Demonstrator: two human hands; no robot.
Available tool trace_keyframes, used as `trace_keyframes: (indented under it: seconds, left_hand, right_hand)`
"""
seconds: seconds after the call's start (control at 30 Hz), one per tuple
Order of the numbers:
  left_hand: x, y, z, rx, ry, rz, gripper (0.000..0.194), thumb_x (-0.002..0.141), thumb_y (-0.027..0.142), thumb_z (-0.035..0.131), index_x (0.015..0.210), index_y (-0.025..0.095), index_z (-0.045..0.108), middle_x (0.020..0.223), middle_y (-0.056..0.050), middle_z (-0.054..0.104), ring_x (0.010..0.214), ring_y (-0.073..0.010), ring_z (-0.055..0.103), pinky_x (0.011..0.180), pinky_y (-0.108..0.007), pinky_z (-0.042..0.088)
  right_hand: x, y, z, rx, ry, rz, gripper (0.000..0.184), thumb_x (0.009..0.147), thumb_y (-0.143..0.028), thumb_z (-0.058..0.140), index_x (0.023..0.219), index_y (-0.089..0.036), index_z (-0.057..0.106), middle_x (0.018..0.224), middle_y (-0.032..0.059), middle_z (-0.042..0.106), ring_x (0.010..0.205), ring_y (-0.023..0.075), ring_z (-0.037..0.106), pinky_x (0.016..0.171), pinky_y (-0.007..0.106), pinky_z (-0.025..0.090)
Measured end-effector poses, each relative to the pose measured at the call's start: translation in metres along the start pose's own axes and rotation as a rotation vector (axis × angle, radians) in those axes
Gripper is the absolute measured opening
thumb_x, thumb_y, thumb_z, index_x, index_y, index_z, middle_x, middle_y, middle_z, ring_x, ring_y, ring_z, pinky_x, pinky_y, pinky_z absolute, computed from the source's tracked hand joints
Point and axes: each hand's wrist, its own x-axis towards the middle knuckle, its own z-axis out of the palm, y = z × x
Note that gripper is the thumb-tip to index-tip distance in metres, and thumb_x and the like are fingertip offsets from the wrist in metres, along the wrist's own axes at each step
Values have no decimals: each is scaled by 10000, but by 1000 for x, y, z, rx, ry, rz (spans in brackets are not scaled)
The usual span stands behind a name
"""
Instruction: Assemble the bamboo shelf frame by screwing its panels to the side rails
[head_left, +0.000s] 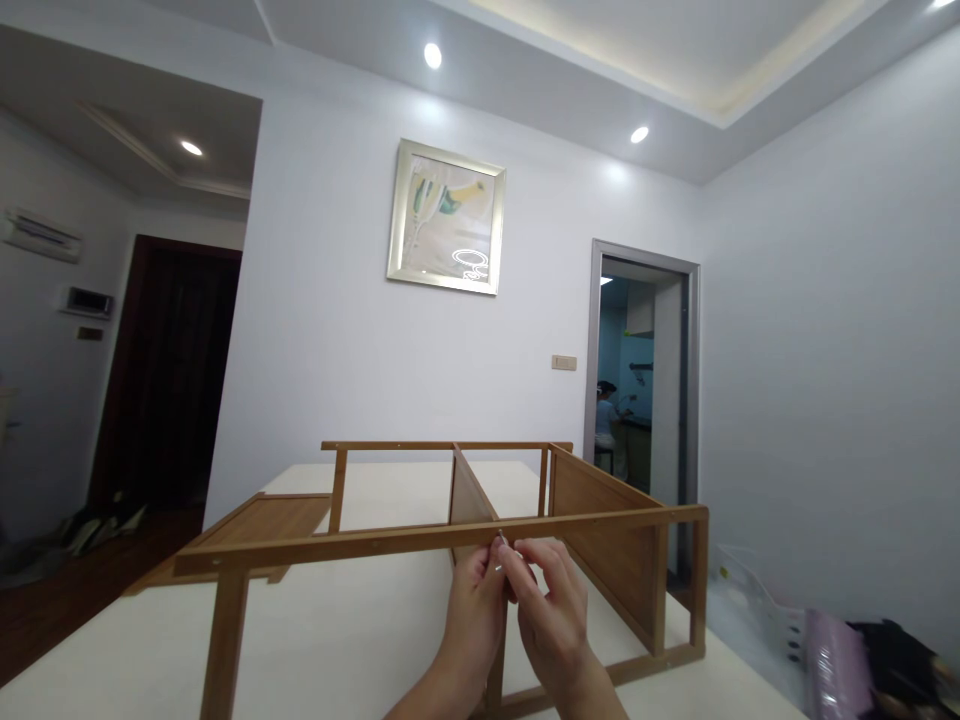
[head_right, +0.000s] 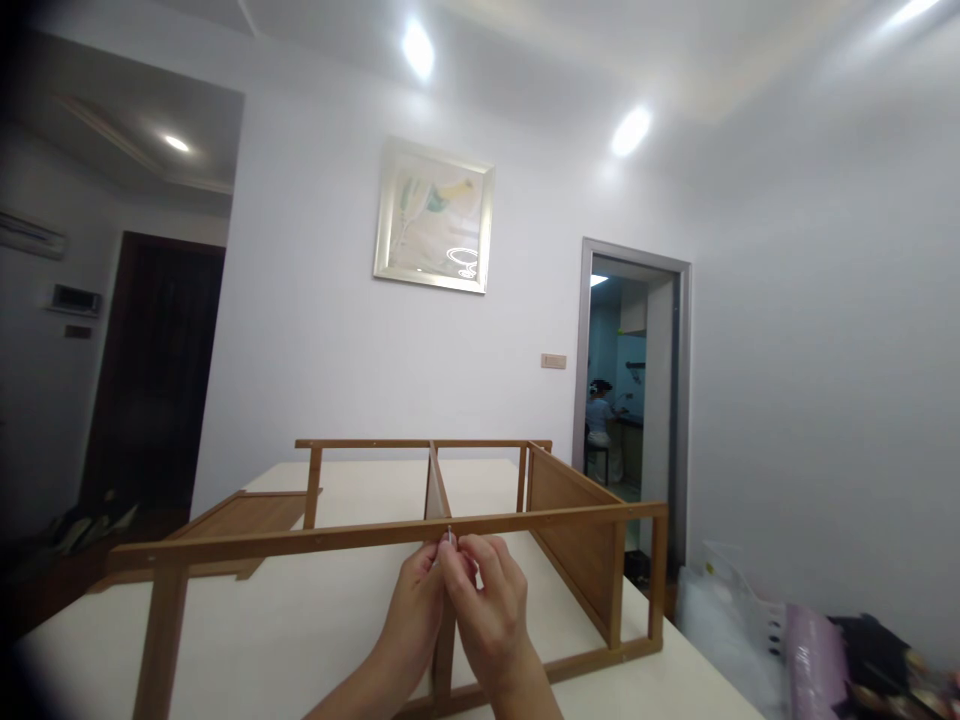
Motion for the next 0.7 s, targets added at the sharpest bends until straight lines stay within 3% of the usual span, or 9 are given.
trace_keyframes:
  seconds: [0.17,0.47,0.7]
  left_hand:
    - [-2,2,2,-1,-21,13,404,755,494,651,574,158,518,533,18,495,543,-116,430,553,-239,342]
    - [-1,1,1,-29,1,-23,374,718,500,686,715,132,614,630,-15,583,596,-129,476,602,-240,384]
    - [-1,0,-1,-7,4,-12,390,750,509,654,659,134,602,578,-3,538,565,-119,442,570,-229,363]
  right_hand:
    - [-2,9,-5,-68,10,-21,423,852,-62,568,1228,-253,589,930,85,615,813,164,592,651,273,534]
    - [3,-1,-5,-4,4,-37,449,859,-47,533,1272,-222,560,880,93,608,779,170,581,622,282,520]
    - [-6,4,-2,21,15,18,470,847,-48,549,1269,-254,571,909,91,610,791,172,590,625,284,531]
